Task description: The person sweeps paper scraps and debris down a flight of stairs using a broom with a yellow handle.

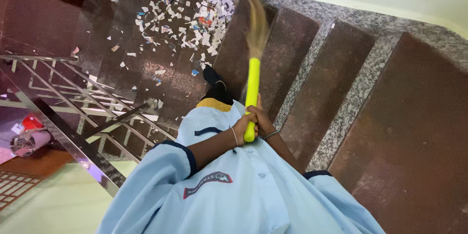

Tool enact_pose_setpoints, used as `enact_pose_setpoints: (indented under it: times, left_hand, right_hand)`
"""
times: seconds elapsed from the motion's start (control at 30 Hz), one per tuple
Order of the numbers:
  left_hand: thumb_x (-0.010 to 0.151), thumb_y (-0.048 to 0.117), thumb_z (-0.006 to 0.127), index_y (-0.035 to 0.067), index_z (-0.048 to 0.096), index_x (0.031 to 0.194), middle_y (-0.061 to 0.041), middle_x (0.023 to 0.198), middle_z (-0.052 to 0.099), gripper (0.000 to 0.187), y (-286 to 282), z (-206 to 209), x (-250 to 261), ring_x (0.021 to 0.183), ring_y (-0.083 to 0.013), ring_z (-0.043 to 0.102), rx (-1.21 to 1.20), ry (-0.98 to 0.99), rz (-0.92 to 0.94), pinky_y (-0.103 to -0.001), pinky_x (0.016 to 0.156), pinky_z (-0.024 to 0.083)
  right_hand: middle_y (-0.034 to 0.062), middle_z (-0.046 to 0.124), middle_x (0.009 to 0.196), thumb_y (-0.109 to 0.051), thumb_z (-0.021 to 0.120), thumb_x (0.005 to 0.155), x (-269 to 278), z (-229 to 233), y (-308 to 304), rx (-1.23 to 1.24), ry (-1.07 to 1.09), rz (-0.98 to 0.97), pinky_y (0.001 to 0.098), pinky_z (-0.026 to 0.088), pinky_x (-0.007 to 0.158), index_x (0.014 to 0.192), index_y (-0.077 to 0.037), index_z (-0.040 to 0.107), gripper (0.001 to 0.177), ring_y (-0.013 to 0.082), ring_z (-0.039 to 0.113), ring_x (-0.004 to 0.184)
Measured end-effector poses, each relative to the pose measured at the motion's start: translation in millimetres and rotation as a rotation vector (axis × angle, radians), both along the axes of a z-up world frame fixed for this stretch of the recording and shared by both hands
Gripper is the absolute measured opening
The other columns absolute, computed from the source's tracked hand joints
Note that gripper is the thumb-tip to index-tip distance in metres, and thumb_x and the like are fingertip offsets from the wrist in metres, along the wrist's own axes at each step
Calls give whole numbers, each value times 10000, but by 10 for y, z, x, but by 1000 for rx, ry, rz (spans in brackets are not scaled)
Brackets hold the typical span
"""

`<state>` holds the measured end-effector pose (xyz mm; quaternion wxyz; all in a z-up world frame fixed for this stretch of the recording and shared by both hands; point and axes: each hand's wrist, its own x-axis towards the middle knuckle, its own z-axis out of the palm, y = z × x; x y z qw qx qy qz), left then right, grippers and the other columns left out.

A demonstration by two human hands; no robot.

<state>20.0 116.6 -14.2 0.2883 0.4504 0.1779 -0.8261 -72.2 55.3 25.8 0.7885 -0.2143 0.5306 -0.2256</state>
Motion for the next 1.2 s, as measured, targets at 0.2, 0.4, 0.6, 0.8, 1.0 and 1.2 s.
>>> enact_pose_setpoints:
  times: [0.2,0.4,0.6,0.8,1.0,1.2]
  left_hand:
    - [825,241,604,129,535,792,-49,602,547,136,265,-553,-207,461,-200,537,60,18,111,-331,440,506]
    - [867,317,646,155,503,784,-35,600,533,231,799,-367,158,458,-187,540,8,23,444,-329,436,523]
    - [822,207,617,113,563,893,-68,651,571,129,1010,220,437,518,-195,580,-9,-139,173,-361,504,567]
    - [883,202,642,129,578,951,-42,677,595,118,1018,213,639,534,-154,596,-107,-27,-5,-316,489,553]
    - [931,215,634,114,575,922,-34,679,595,118,789,-330,721,550,-152,602,-25,177,208,-296,508,557]
    - [938,254,635,150,545,934,-38,694,579,138,683,-340,783,549,-173,592,44,-24,466,-326,500,546]
  right_hand:
    - [55,578,900,-234,665,964,-195,-958,328,101,-115,131,281,496,563,1384,-72,419,513,129,567,684]
    - [100,589,1190,-187,678,968,371,-847,619,-179,-212,401,277,527,850,1527,-42,413,635,131,620,982]
    - [125,564,1104,-165,644,818,564,-50,857,70,-194,269,349,573,676,1569,-252,221,866,215,651,781]
    - [103,553,992,-163,621,818,553,206,944,133,-67,31,387,587,640,1421,-240,308,685,249,677,770]
    - [110,604,976,-187,651,852,591,-598,751,217,-142,115,364,571,638,1405,-173,382,615,224,661,762]
    - [118,655,960,-212,680,887,992,-638,654,211,-210,328,342,555,637,1389,-106,456,560,200,644,755]
